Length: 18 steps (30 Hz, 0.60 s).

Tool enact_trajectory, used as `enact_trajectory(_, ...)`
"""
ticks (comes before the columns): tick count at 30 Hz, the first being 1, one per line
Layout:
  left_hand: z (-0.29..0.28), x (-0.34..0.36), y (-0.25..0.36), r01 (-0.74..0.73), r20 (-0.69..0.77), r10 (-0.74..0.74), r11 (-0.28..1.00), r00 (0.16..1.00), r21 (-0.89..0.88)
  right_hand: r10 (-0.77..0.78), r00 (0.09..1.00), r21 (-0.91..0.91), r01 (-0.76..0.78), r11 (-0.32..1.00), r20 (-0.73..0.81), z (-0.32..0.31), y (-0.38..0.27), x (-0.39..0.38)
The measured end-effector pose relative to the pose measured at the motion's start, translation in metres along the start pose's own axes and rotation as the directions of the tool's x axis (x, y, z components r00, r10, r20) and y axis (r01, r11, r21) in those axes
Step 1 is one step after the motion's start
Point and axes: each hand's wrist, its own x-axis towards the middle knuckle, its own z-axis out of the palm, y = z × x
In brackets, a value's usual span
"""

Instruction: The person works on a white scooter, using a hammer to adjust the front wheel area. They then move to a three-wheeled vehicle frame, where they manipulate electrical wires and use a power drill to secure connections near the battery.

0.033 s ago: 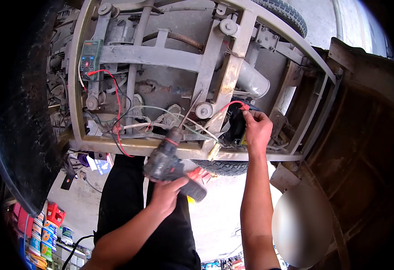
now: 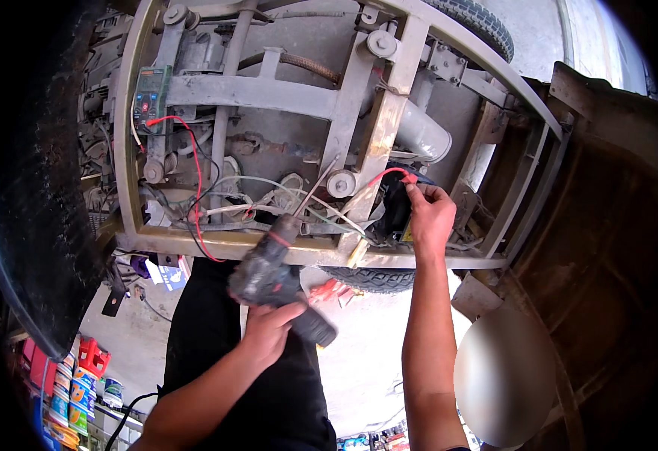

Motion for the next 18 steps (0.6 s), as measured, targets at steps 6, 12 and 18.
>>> enact_trajectory(6,-0.043,-0.048,0.092,-0.041,0.033,0.032,0.953,0.999,0.300,-0.067,0.998,0.026,0.067,0.997,-0.018,0.000,0.007,0.003)
enact_trajectory(12,-0.017,-0.007,0.127,-0.159,0.061,0.148,0.895,0.987,0.417,-0.031,0.998,0.067,0.027,0.997,0.057,-0.002,-0.002,0.001)
enact_trajectory(18,0.030,0.017,0.134,-0.037,-0.024,0.062,0.821,0.998,0.570,-0.011,0.998,0.076,0.007,0.997,0.058,-0.005,0.003,0.004)
